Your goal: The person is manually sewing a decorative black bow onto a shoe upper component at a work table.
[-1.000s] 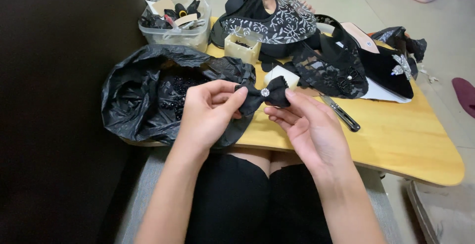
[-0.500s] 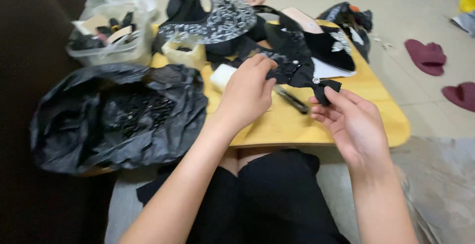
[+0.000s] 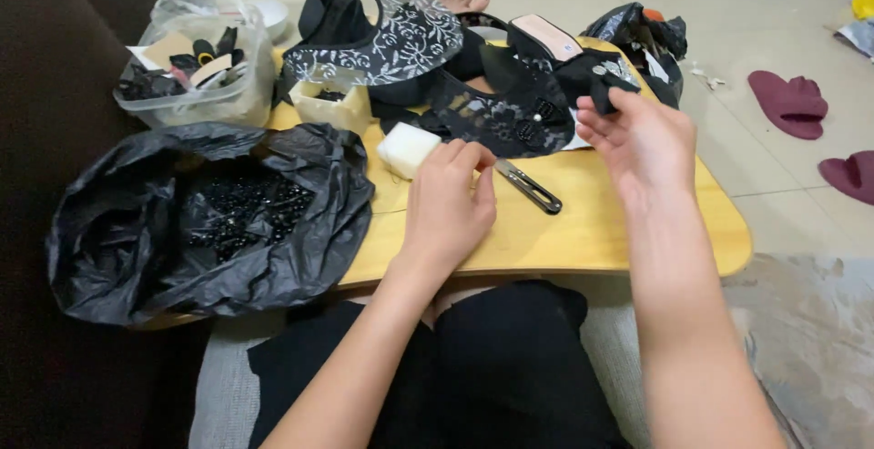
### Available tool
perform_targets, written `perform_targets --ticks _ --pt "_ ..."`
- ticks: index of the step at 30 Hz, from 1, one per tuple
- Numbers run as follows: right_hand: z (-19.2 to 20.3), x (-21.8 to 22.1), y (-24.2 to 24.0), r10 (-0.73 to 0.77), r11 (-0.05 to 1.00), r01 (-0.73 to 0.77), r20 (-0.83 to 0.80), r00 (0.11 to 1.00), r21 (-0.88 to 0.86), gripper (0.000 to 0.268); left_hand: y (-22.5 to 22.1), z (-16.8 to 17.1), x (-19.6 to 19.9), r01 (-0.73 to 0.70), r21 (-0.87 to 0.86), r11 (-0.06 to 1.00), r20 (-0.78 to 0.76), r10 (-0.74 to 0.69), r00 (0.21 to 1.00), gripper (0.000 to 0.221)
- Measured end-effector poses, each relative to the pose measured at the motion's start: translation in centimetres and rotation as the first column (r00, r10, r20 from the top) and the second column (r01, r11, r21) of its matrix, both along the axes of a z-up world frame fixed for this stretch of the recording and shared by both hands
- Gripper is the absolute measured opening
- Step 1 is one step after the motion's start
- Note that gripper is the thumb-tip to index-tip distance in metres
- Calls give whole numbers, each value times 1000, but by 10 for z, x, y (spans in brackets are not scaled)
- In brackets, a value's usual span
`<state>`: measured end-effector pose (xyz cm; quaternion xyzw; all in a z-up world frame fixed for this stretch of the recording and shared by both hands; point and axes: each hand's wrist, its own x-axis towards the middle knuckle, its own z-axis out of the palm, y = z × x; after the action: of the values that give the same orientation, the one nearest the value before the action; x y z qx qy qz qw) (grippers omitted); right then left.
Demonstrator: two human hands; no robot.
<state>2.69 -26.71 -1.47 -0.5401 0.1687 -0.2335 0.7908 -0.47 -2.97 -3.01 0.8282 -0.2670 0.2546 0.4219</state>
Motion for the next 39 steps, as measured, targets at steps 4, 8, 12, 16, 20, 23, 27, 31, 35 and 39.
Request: perform_targets --ticks 4,8,12,16,20,23,27,31,35,39 --pt "5 16 2 7 982 -15 -44 999 -187 20 5 -7 2 -12 -81 997 -74 6 997 11" --pt "-24 16 0 -302 740 89 -211 930 -667 46 13 -5 -4 -41 -111 993 -144 25 989 7" --pt "-40 -24 46 -369 171 284 206 906 -943 23 16 -14 -5 -60 -258 964 -245 -5 969 9" --pt "-32 13 91 -94 132 302 292 952 -944 21 17 -32 21 -123 -268 956 -455 -13 890 12" --pt "-13 40 117 -1 -63 8 9 1000 -998 68 19 -29 17 -137 -249 959 -461 7 888 13" --pt "-20 69 86 -5 -42 -45 -45 999 -998 57 20 -27 15 -138 -255 957 -479 -1 878 13" --pt "3 57 67 25 45 107 108 994 -993 39 19 -30 18 -128 -243 962 -463 1 886 12" --pt "-2 71 52 89 36 179 182 979 -983 37 18 -28 16 -137 -256 957 -488 -5 873 13" --pt "-2 69 66 252 -125 266 228 940 -956 34 19 -27 16 -118 -262 958 -477 -22 879 13" --pt "-2 45 101 227 -225 18 -34 973 -974 37 18 -29 18 -121 -208 971 -480 7 877 13"
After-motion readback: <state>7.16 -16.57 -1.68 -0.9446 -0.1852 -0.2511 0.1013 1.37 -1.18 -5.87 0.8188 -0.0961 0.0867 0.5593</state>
